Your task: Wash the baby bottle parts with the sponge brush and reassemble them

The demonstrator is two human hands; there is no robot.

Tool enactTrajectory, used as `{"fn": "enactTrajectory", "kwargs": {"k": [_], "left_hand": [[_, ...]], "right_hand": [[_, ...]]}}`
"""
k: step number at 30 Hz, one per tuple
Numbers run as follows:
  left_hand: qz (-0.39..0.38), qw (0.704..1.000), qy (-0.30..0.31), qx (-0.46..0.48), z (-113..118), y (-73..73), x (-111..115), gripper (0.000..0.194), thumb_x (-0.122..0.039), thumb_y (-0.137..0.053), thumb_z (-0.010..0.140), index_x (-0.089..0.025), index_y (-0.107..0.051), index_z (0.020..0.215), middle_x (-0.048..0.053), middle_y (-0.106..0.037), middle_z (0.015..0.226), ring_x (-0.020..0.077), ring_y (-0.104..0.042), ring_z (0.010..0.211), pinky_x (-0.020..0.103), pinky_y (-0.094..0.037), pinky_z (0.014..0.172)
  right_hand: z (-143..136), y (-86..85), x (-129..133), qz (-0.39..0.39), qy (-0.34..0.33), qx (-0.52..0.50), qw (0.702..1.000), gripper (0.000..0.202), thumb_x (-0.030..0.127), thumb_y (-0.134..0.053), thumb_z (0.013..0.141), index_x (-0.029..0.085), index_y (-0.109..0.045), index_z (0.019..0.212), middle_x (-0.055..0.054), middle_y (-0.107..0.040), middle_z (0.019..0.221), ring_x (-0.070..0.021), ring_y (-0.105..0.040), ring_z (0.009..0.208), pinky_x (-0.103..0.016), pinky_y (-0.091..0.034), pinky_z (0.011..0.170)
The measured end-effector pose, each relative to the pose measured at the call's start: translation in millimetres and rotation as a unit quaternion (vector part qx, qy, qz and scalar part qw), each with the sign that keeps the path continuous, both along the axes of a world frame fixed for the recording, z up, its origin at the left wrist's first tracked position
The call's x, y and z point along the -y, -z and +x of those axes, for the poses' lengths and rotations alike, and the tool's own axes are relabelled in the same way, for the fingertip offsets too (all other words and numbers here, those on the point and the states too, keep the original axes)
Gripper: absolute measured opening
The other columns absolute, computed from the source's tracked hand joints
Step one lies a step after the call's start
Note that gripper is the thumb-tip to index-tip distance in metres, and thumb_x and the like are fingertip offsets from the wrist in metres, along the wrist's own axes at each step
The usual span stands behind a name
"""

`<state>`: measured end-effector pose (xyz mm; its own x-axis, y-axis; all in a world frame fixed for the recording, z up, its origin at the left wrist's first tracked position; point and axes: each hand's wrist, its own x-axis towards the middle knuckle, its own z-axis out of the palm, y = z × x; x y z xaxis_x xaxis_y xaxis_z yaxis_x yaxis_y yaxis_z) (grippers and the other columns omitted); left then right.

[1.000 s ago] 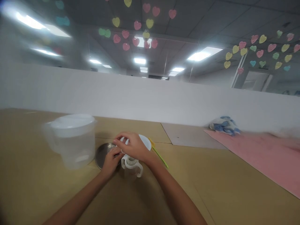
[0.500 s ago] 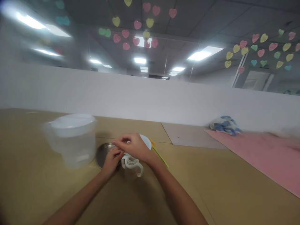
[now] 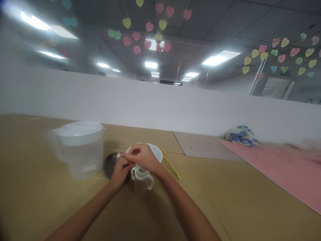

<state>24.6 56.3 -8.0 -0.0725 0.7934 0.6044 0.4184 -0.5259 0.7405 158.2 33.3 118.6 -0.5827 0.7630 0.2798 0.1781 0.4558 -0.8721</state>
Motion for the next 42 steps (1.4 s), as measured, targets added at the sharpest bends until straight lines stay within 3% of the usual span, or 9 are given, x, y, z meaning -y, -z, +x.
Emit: {"fn": "enactTrajectory", "kwargs": {"k": [12, 19, 27, 35, 42], "left_hand": [[-0.005, 1.000, -0.006, 0.008, 0.7, -10.2, 5.3, 0.023, -0.031, -0.053, 0.074, -0.021, -0.070, 0.061, 0.004, -0.070, 0.079, 0.0215, -0.059, 0.082, 0.038, -0.045, 0.082], [-0.026, 0.999, -0.031, 0.020, -0.6, -2.2, 0.2, 0.019, -0.028, -0.056, 0.070, -0.018, -0.070, 0.064, 0.006, -0.070, 0.082, 0.0223, -0.059, 0.085, 0.038, -0.046, 0.082], [-0.006, 1.000, 0.011, -0.014, -0.4, -14.3, 7.2, 0.027, -0.028, -0.046, 0.075, -0.021, -0.072, 0.079, 0.004, -0.071, 0.082, 0.0222, -0.059, 0.083, 0.039, -0.043, 0.087], [-0.001, 0.999, -0.004, 0.035, -2.4, 2.4, -3.5, 0.017, -0.031, -0.058, 0.070, -0.022, -0.072, 0.069, 0.005, -0.071, 0.085, 0.0231, -0.058, 0.091, 0.039, -0.043, 0.087], [0.003, 0.999, 0.006, 0.048, -2.8, -0.8, -2.5, 0.023, -0.036, -0.057, 0.074, -0.019, -0.071, 0.077, 0.007, -0.071, 0.088, 0.0218, -0.061, 0.086, 0.036, -0.045, 0.082]], "right_hand": [[-5.7, 23.1, -20.5, -0.003, 0.018, 0.024, 1.000, 0.036, 0.048, -0.069, 0.065, 0.016, -0.055, 0.057, 0.004, -0.053, 0.048, -0.0087, -0.051, 0.043, -0.019, -0.037, 0.042], [-4.6, 28.7, -23.9, -0.001, 0.012, 0.051, 0.999, 0.028, 0.041, -0.069, 0.066, 0.016, -0.056, 0.059, 0.004, -0.054, 0.051, -0.0080, -0.050, 0.044, -0.019, -0.037, 0.043], [-5.9, 36.2, -22.8, 0.089, 0.021, 0.108, 0.990, 0.012, 0.026, -0.068, 0.063, 0.018, -0.059, 0.059, 0.005, -0.056, 0.054, -0.0090, -0.052, 0.054, -0.018, -0.037, 0.049], [-0.2, 39.4, -34.6, 0.152, 0.070, 0.120, 0.979, 0.011, 0.025, -0.067, 0.068, 0.017, -0.061, 0.064, 0.004, -0.055, 0.056, -0.0095, -0.050, 0.054, -0.019, -0.035, 0.050], [2.4, 28.6, -30.5, 0.247, 0.056, 0.202, 0.946, 0.012, 0.007, -0.067, 0.062, 0.016, -0.064, 0.069, 0.002, -0.057, 0.070, -0.0091, -0.050, 0.061, -0.019, -0.036, 0.057]]}}
